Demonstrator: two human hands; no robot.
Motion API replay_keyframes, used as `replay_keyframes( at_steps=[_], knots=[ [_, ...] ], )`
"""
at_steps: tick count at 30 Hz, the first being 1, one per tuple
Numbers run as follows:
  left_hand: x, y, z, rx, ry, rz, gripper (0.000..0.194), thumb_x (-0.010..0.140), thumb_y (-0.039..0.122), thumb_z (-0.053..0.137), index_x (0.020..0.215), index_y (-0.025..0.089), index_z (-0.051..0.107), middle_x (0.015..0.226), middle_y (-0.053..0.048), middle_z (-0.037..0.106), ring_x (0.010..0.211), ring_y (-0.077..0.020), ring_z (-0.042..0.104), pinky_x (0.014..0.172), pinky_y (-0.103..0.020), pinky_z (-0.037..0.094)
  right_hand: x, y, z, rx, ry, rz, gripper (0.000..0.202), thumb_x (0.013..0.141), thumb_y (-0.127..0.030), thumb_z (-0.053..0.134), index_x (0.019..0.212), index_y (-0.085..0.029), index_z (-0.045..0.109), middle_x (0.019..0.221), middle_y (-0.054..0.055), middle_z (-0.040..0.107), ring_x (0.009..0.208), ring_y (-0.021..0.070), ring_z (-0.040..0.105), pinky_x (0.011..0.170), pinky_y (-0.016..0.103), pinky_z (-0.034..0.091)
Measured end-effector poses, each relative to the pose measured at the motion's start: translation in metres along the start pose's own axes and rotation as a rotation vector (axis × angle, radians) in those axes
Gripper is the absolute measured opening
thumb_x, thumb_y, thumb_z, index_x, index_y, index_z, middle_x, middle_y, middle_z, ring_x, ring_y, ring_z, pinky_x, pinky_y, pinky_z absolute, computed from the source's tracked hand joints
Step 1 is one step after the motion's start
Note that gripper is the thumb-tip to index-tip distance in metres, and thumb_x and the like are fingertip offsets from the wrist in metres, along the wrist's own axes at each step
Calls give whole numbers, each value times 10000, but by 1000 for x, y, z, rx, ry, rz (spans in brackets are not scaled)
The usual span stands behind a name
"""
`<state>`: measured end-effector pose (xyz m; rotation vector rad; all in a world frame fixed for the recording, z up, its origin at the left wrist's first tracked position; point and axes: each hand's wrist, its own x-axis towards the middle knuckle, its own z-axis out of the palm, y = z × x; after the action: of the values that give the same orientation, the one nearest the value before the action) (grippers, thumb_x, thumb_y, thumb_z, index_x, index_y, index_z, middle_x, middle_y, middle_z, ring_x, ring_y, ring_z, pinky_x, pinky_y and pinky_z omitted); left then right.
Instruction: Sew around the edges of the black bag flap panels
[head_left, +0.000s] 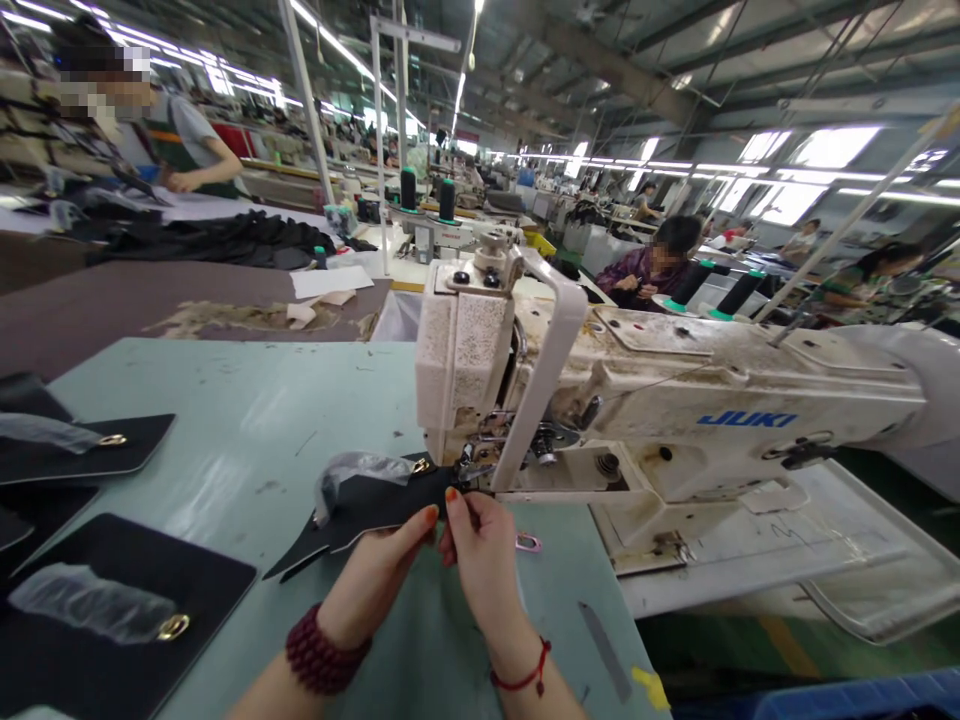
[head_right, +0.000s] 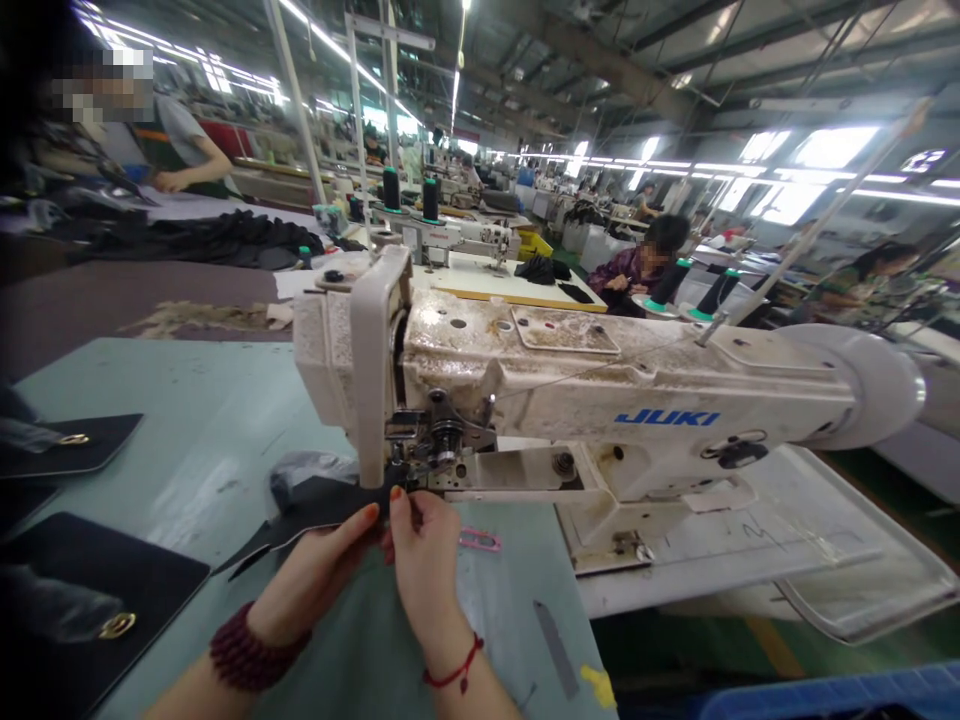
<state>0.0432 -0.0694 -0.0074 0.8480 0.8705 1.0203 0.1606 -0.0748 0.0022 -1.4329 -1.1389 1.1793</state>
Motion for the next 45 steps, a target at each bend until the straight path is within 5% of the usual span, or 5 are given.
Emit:
replay_keyframes(
  at_steps=[5, 12, 23, 39, 45],
  knots=[
    [7, 13, -15, 303, 210, -91, 415, 649, 541, 749, 505, 174, 620, 676, -60, 649, 734, -228, 566, 724, -316, 449, 0, 3, 3, -51, 43, -42, 654, 877, -709, 396, 613, -114, 465, 521, 57, 492, 417, 52, 429, 417, 140, 306],
    [3, 24, -10, 636, 237, -178, 546, 687, 669, 619, 414, 209, 505, 491, 1, 495, 577, -179, 478, 645, -286, 365, -8, 6, -4, 124, -69, 25, 641, 832, -733, 467, 699, -106, 473, 608, 50, 518, 492, 64, 483, 464, 143, 375],
    [0, 14, -6, 127, 179, -309, 488, 671, 562, 753, 476, 172, 535, 525, 19, 454, 586, -132, 365, 582, -260, 332, -13, 9, -12, 236, -92, 111, 551, 791, -621, 583, 890, -82, 528, 673, 53, 564, 498, 67, 494, 471, 147, 398],
    [20, 19, -1, -63, 247, -270, 370, 597, 426, 839, 510, 122, 649, 512, 28, 512, 543, -96, 419, 520, -215, 383, -3, 7, 1, 252, 13, 111, 631, 739, -711, 574, 835, -89, 538, 606, 43, 532, 466, 73, 496, 453, 152, 416],
    [20, 19, 3, -99, 258, -221, 322, 618, 385, 833, 530, 135, 649, 538, 35, 512, 538, -88, 423, 519, -207, 386, -24, 3, -19, 204, -45, 135, 617, 752, -691, 593, 837, -82, 548, 609, 45, 541, 462, 66, 494, 449, 141, 410]
  ],
)
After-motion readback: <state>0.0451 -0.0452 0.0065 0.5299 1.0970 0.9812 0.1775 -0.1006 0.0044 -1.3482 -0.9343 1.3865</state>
